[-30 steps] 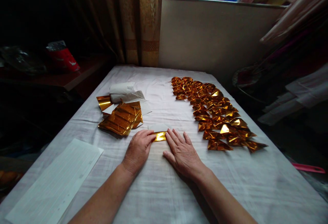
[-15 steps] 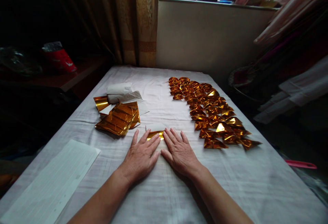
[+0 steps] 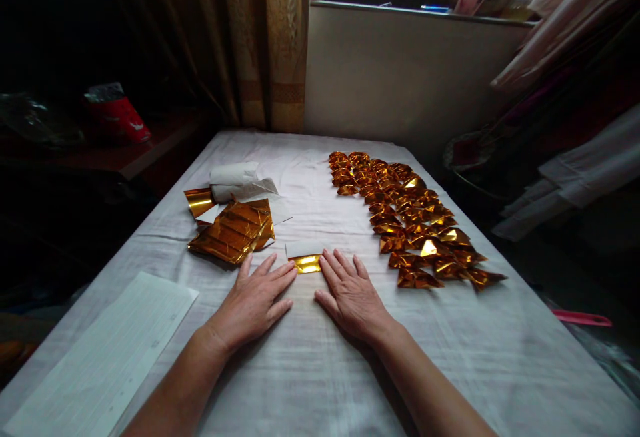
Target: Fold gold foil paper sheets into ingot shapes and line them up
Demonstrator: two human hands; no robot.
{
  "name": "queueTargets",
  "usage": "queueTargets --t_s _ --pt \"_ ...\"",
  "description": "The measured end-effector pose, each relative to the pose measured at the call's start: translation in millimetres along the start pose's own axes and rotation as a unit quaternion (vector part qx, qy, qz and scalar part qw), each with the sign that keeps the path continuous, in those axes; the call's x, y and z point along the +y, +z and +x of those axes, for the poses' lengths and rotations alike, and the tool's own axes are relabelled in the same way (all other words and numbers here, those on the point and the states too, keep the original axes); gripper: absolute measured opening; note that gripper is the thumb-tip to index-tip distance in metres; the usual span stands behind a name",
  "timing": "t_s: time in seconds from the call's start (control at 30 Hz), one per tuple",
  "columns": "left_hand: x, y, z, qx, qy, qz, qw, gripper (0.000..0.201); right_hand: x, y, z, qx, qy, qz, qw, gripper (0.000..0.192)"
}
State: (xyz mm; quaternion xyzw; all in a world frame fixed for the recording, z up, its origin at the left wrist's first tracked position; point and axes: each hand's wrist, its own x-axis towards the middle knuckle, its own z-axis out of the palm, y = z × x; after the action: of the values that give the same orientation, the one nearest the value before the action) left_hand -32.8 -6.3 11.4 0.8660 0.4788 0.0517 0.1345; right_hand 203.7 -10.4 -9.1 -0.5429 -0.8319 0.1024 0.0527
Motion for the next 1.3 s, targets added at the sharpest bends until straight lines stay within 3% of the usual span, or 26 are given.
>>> queueTargets --t_s 0.2,0.37,0.5,0.9,1.07,1.3 --pt "-10 7.5 8 0.104 0.016 -0.017 0.994 0.029 -1 -1 4 0.034 0.003 -0.007 0.999 0.057" --pt "-4 14.4 22 0.194 0.014 -0.034 0.98 0.019 -13 -8 15 0.113 -0.004 -0.008 0.994 0.036" --pt "0 13.5 25 0.206 0.02 -0.027 0.978 0.016 -24 -11 21 0.13 -0.016 0.002 0.991 0.017" --pt "7 14.2 29 0.231 0.043 -0.015 0.972 0.027 -28 2 32 0.15 -0.027 0.055 0.987 0.016" --pt "6 15.1 27 0.213 0.02 -0.046 0.976 0.013 -26 0 30 0.149 -0.013 0.103 0.983 0.014" --pt "2 17.6 29 0.214 -0.036 -0.046 0.975 0.015 -25 -5 36 0.12 0.032 0.128 0.984 0.016"
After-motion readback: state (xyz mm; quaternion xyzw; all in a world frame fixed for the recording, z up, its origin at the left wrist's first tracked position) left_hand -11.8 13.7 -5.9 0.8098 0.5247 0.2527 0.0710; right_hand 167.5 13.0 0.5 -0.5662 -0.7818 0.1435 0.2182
